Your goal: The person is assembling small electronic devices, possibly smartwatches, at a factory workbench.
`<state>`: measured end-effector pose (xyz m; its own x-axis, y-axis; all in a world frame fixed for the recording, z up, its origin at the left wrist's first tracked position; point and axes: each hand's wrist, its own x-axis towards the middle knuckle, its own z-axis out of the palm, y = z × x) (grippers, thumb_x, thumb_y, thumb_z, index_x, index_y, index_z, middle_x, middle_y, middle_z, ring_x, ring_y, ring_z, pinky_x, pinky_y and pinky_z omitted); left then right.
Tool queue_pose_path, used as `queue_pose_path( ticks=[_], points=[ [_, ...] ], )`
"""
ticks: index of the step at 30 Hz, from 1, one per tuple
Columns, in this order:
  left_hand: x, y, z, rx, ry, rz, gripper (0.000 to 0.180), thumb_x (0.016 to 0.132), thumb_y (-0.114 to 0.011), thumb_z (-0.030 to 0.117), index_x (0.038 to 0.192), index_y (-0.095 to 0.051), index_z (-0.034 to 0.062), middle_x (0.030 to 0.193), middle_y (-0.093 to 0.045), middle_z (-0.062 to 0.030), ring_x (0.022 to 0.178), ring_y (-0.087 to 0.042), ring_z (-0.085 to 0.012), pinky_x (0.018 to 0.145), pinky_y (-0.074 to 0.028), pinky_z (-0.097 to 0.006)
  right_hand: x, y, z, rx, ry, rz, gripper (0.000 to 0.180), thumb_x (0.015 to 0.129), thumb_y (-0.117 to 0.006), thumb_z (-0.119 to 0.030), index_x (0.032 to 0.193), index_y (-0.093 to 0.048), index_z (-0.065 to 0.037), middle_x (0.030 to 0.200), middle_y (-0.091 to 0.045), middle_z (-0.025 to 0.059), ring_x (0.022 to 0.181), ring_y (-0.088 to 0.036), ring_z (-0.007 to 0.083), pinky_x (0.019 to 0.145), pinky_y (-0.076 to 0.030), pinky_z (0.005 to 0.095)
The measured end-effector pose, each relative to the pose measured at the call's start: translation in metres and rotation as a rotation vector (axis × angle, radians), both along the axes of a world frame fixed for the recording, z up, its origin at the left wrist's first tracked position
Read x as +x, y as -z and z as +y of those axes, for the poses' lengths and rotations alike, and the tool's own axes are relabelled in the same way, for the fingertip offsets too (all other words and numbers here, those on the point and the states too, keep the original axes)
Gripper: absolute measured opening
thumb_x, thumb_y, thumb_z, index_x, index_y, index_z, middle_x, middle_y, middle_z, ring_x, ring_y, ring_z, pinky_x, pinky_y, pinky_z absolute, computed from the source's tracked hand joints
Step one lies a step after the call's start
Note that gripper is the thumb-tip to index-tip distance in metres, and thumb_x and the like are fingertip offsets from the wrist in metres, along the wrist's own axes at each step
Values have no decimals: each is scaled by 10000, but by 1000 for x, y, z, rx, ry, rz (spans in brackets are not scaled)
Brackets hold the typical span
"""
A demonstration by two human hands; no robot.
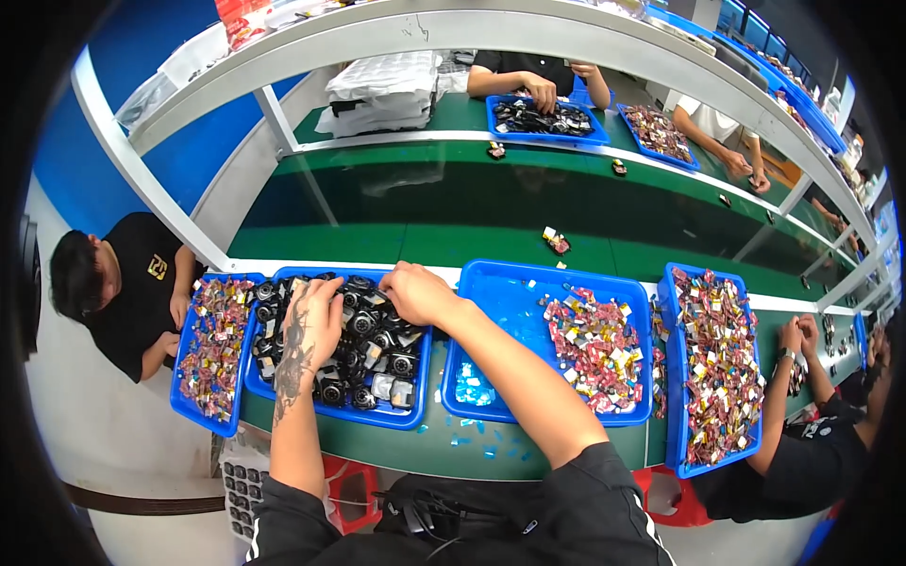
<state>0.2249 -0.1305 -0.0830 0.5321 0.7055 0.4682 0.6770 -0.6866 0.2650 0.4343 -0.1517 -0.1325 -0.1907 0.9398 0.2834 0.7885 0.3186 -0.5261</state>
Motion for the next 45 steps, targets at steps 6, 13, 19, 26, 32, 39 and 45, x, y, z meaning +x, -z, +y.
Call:
queue_pose_path(
  ticks=[6, 13, 19, 26, 32, 39, 45],
  points=[
    [4, 3, 9, -9, -10, 45, 260, 880, -605, 142, 1105, -639, 18, 987, -627, -146, 957, -554, -343, 871, -448, -442, -31, 9, 8, -67, 209, 113, 311, 752, -764, -321, 864, -712, -36, 903, -682, 192, 972, -628, 351, 859, -498, 432],
    [19, 12, -10, -119, 35, 39, 364, 914, -594, 200, 1222, -587, 6, 1058, -598, -162, 1021, -530, -364, 890, -442, -452, -30, 1, -11, -93, 345, 435, 122, 774, -705, -153, 779, -655, -41, 852, -670, 155, 863, -643, 362, 771, -509, 432],
    [22, 24, -10, -74, 16, 259, 404, 805, -730, 265, 1131, -632, 48, 980, -587, -117, 1003, -543, -319, 867, -471, -428, -7, -38, -80, 37, 386, -93, 144, 803, -685, -189, 857, -658, -59, 855, -656, 146, 860, -650, 349, 742, -524, 457],
    [21, 36, -1, 72, 37, 265, 433, 807, -726, 362, 1100, -641, 56, 1076, -647, -139, 1060, -573, -353, 940, -444, -445, 113, -49, -215, -58, 802, -457, 135, 680, -739, -151, 726, -662, -51, 797, -668, 122, 769, -656, 313, 700, -516, 427],
    [58, -1, -8, -155, -76, 484, 532, 911, -543, 515, 752, -673, 24, 805, -669, -195, 781, -649, -356, 662, -492, -453, 128, -32, -228, -245, 776, -451, 195, 614, -771, -124, 780, -690, -62, 845, -670, 159, 751, -678, 321, 644, -544, 439],
    [50, 27, 6, 173, 91, 404, 237, 897, -635, 225, 1006, -616, 16, 975, -652, -155, 825, -639, -330, 737, -510, -401, 121, -48, -244, 208, 687, 423, 113, 830, -641, -65, 933, -630, -19, 811, -664, 145, 796, -665, 310, 711, -519, 408],
    [52, 14, 19, -286, 123, 156, 238, 895, -652, 111, 1066, -560, -26, 953, -650, -183, 859, -643, -293, 783, -516, -374, 115, -44, -255, 252, 699, 654, 92, 858, -673, -86, 883, -629, -9, 796, -641, 97, 731, -654, 186, 648, -510, 319]
  ],
)
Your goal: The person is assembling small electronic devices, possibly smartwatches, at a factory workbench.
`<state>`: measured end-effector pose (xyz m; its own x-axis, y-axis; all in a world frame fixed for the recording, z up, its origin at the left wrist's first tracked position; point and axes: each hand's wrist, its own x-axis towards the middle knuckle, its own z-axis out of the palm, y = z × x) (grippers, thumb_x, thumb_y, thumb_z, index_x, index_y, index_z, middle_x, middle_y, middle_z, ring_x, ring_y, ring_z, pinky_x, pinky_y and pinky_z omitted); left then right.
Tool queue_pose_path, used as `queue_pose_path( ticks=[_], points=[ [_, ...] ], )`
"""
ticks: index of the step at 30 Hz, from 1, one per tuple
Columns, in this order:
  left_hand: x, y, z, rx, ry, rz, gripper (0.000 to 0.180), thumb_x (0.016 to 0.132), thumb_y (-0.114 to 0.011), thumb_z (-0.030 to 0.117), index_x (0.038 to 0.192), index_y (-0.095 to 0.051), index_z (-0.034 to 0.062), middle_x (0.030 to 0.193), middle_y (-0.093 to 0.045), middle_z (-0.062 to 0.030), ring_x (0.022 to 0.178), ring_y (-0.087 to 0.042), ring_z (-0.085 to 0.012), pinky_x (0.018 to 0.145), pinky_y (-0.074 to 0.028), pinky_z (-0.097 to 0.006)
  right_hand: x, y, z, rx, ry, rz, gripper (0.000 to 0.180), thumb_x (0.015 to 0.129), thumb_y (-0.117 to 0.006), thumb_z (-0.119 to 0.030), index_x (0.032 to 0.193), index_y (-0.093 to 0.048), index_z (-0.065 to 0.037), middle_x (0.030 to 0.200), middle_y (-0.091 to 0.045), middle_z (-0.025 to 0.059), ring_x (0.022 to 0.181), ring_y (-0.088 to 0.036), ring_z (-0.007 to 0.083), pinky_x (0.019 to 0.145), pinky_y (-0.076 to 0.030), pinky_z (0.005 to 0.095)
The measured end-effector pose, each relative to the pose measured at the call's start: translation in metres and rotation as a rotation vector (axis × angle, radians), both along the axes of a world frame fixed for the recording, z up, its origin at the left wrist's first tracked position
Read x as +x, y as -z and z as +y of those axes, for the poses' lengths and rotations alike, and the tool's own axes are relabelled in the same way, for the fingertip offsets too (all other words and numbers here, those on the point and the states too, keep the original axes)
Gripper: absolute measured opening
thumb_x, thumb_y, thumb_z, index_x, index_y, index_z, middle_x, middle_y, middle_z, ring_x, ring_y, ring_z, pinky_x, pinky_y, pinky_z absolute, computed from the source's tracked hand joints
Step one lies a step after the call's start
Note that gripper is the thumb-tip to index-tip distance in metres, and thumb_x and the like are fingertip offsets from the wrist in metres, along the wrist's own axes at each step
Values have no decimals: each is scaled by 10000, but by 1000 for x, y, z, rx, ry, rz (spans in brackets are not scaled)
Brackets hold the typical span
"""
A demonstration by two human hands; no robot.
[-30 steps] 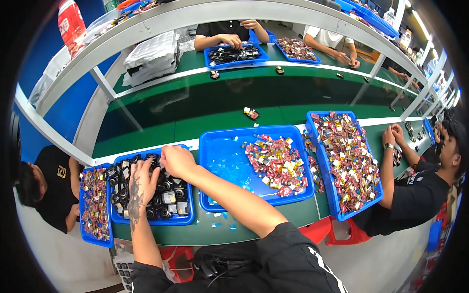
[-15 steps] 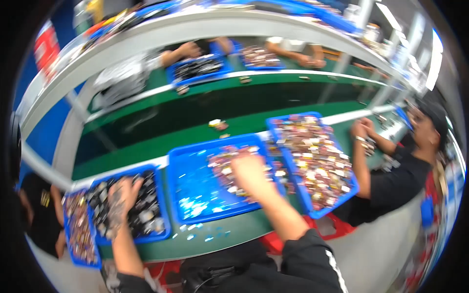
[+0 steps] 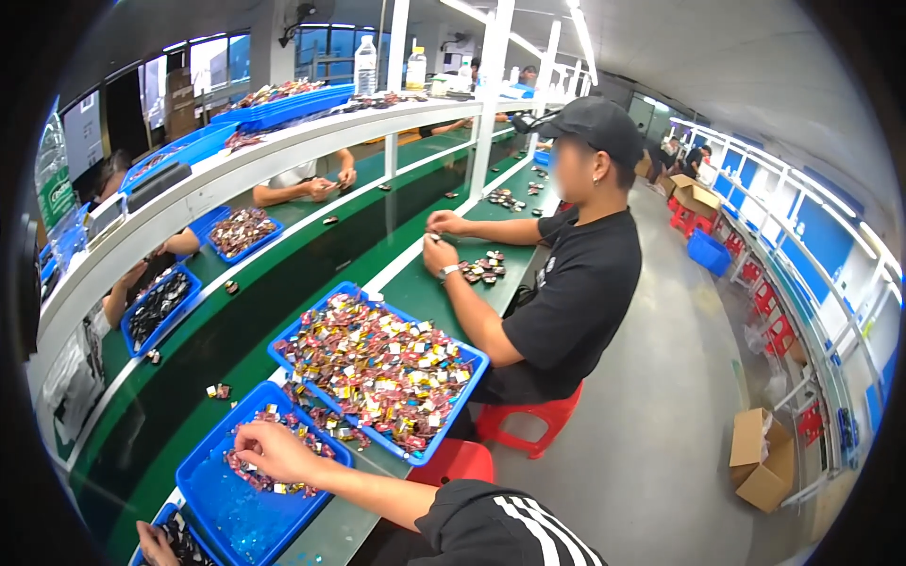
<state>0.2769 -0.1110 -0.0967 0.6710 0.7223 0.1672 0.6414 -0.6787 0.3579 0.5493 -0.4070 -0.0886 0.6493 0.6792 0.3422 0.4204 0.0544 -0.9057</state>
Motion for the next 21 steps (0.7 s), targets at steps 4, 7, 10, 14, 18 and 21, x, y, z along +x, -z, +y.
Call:
queue_pose_path(
  ticks=[4, 7, 10, 14, 18, 21],
  points=[
    [38, -19, -65, -810, 190, -777, 214, 916, -629, 29, 1110, -548, -13, 857, -622, -61, 711, -584, -153, 610, -485, -268, -28, -8, 6, 56, -196, 255, 70, 867, -641, -37, 919, -602, -11, 793, -633, 40, 715, -614, 95, 636, -500, 254],
    [59, -1, -104, -1204, 319, -762, 415, 919, -631, 34, 1314, -506, 16, 845, -618, -27, 673, -531, -78, 565, -417, -200, -56, -14, 21, 102, -265, 202, 99, 844, -664, -52, 873, -575, -18, 768, -607, 18, 713, -578, 72, 636, -484, 243],
    [72, -12, -147, -1206, 266, -739, 384, 982, -559, 112, 1349, -501, 16, 910, -652, -40, 673, -534, -74, 598, -425, -182, -75, -9, 34, 150, -304, 237, 117, 834, -667, -59, 858, -564, -11, 758, -606, 30, 705, -578, 80, 630, -480, 245],
    [53, 26, -116, -1160, 427, -609, 228, 985, -564, 130, 1145, -630, -18, 932, -653, -36, 790, -576, -104, 715, -467, -219, -88, 0, 45, 141, -279, 251, 97, 841, -646, -48, 847, -557, -9, 756, -611, 42, 702, -596, 92, 625, -483, 256],
    [40, 29, -110, -674, 517, -596, 159, 959, -590, 107, 995, -654, -33, 887, -624, -29, 749, -539, -101, 685, -442, -227, -94, 0, 52, 113, -244, 237, 122, 824, -650, -65, 817, -548, 0, 746, -604, 78, 695, -611, 148, 621, -485, 301],
    [31, 38, -96, -906, 420, -660, 171, 943, -564, 83, 1017, -681, -18, 804, -612, -9, 658, -498, -62, 556, -367, -196, -95, 1, 62, 62, -311, 209, 149, 806, -666, -88, 814, -547, 2, 769, -609, 98, 708, -609, 176, 623, -478, 311]
  ],
)
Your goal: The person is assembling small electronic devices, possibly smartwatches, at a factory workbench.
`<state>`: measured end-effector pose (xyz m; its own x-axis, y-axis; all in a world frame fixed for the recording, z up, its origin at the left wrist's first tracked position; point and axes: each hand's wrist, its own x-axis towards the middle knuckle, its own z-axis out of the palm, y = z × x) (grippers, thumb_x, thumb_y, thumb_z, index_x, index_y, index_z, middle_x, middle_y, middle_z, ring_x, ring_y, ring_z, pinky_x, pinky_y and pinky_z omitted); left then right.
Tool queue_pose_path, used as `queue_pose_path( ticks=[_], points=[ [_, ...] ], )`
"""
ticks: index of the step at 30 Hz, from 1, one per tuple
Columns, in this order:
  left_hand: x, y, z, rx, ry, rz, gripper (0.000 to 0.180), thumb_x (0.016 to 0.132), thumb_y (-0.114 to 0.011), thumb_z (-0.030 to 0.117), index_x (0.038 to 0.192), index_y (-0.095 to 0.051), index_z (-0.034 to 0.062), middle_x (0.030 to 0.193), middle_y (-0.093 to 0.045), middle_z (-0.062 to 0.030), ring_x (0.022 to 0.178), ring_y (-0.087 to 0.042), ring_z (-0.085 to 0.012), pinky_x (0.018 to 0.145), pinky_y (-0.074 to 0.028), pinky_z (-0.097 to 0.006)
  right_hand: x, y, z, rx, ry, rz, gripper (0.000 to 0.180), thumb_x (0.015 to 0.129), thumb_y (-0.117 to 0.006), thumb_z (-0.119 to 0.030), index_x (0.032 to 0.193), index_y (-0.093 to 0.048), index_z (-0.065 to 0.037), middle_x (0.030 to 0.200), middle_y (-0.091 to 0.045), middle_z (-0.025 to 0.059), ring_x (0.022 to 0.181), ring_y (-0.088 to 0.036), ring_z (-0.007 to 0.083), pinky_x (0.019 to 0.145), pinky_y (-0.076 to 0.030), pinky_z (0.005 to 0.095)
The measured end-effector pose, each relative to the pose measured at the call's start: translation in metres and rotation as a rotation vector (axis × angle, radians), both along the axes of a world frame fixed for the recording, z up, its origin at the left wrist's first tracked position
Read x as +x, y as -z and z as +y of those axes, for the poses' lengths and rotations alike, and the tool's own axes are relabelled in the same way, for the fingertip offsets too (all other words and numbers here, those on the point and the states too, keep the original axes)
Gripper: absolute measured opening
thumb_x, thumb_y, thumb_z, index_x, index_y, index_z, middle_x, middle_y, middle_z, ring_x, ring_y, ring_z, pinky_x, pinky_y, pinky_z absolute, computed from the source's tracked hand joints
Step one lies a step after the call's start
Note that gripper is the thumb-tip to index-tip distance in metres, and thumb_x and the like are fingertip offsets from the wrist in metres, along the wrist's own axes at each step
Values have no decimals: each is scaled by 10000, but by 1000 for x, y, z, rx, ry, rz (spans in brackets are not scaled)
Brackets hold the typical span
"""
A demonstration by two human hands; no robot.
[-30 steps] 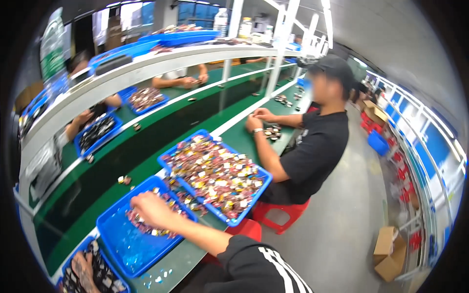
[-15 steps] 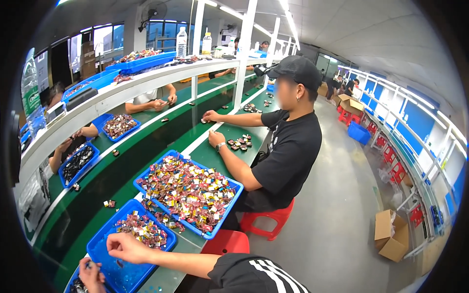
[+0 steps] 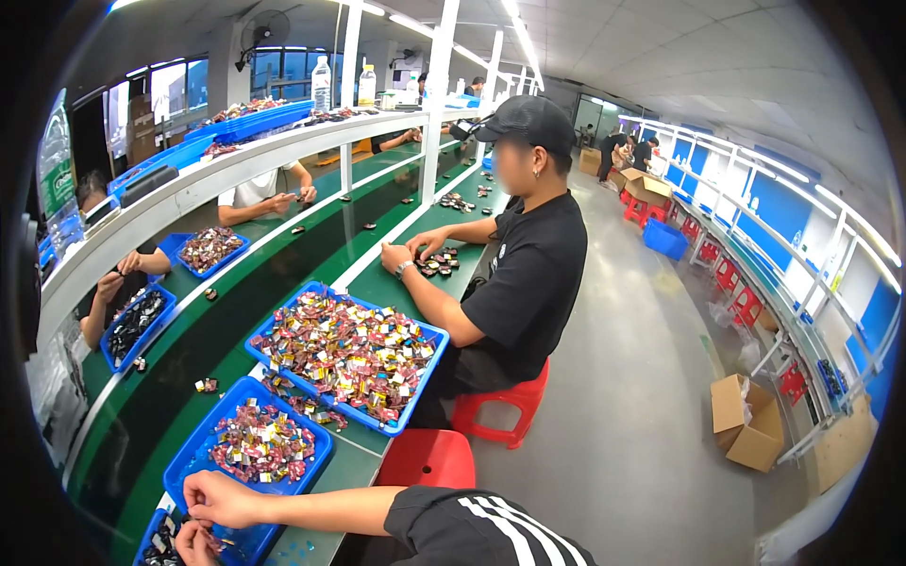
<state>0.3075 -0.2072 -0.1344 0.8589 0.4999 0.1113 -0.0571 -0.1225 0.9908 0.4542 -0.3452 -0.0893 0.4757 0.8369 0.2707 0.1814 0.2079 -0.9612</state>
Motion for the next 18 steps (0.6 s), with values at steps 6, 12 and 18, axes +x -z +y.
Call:
queue_pose_path(
  ticks=[6, 12, 18],
  points=[
    [4, -16, -17, 347, -135, -32, 169, 952, -609, 121, 962, -654, -42, 823, -616, -27, 745, -537, -113, 683, -454, -241, 2, -9, -3, -51, -9, -74, 147, 800, -670, -105, 826, -576, 5, 800, -618, 108, 710, -598, 179, 629, -475, 310],
    [3, -29, -28, 627, -143, -5, 161, 942, -609, 88, 971, -665, -60, 923, -669, -105, 852, -579, -181, 829, -486, -316, 7, -8, 0, -94, -61, -59, 128, 801, -658, -92, 807, -580, 9, 763, -628, 108, 707, -608, 161, 635, -478, 312],
    [-5, -3, -13, 342, -275, -158, 120, 897, -650, 63, 915, -663, -55, 916, -657, -106, 849, -611, -219, 774, -476, -320, -21, 3, 17, 48, 80, -567, 153, 812, -603, -68, 961, -571, -62, 933, -550, 126, 863, -594, 380, 680, -495, 437]
  ],
)
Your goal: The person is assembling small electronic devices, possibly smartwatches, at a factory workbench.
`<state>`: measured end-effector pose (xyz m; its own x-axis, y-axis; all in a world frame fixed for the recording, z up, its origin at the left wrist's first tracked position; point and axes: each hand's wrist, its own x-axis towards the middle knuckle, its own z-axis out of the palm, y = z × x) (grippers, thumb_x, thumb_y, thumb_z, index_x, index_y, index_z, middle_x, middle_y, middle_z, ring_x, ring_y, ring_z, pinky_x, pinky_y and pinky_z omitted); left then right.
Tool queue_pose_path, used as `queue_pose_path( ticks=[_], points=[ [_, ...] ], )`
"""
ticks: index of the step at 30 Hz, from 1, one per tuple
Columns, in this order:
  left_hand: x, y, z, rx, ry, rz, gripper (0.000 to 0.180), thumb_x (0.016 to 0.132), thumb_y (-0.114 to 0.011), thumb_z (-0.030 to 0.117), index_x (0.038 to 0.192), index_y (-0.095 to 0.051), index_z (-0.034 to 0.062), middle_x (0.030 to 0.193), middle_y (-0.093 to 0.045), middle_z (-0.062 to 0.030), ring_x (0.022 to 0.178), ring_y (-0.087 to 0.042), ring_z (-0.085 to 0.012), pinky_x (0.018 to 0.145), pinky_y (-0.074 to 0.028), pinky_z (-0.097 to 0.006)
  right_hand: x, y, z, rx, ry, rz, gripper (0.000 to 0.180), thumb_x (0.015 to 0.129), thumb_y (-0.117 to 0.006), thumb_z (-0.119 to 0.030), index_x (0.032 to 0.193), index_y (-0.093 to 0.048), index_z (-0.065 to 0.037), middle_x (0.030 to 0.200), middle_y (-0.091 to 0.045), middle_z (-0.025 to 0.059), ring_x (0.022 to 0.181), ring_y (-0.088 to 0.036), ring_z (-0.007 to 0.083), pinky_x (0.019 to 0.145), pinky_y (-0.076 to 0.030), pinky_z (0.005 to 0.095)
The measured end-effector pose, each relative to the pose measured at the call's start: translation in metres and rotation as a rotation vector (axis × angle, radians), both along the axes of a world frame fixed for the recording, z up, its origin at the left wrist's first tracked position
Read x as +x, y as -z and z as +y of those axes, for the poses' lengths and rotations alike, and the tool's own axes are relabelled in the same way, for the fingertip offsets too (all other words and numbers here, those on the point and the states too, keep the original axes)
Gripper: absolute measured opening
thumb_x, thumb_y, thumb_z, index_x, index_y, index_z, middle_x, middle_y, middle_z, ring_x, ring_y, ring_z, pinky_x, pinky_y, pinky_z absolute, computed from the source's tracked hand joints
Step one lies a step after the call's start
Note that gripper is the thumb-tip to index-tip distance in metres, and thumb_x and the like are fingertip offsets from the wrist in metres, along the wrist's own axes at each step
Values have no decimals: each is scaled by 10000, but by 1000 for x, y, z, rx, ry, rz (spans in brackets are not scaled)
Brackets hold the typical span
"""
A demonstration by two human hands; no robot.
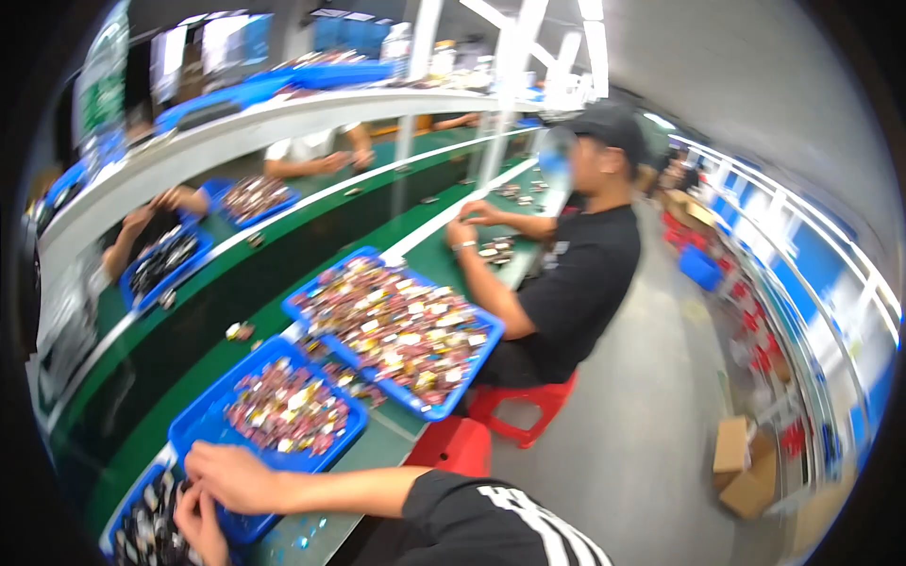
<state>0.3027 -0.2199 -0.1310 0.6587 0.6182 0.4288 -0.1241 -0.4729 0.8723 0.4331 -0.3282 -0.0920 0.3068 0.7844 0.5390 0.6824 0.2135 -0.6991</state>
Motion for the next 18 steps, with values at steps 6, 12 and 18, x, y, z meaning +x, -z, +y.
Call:
queue_pose_path(
  ticks=[6, 12, 18],
  points=[
    [15, -16, -10, -263, 43, 226, 120, 894, -648, 87, 886, -701, -20, 768, -607, -50, 740, -537, -139, 665, -439, -300, 14, 0, -27, -100, 37, 117, 128, 806, -676, 6, 923, -627, -12, 883, -627, 135, 812, -632, 316, 690, -521, 375],
    [15, -17, -8, -527, 218, 18, 201, 971, -585, 152, 1003, -691, -16, 773, -556, 28, 649, -497, -23, 538, -388, -181, 30, -17, -29, -416, 66, -266, 200, 860, -613, 19, 1041, -687, -23, 946, -628, 140, 827, -634, 271, 732, -526, 327],
    [1, -32, -6, -733, 391, 11, 194, 975, -580, 170, 1005, -685, 9, 820, -584, 18, 680, -504, -33, 564, -398, -189, 25, -4, 3, -219, -152, 514, 180, 887, -611, 22, 1054, -678, 29, 1019, -605, 89, 940, -612, 159, 805, -529, 283]
  ],
)
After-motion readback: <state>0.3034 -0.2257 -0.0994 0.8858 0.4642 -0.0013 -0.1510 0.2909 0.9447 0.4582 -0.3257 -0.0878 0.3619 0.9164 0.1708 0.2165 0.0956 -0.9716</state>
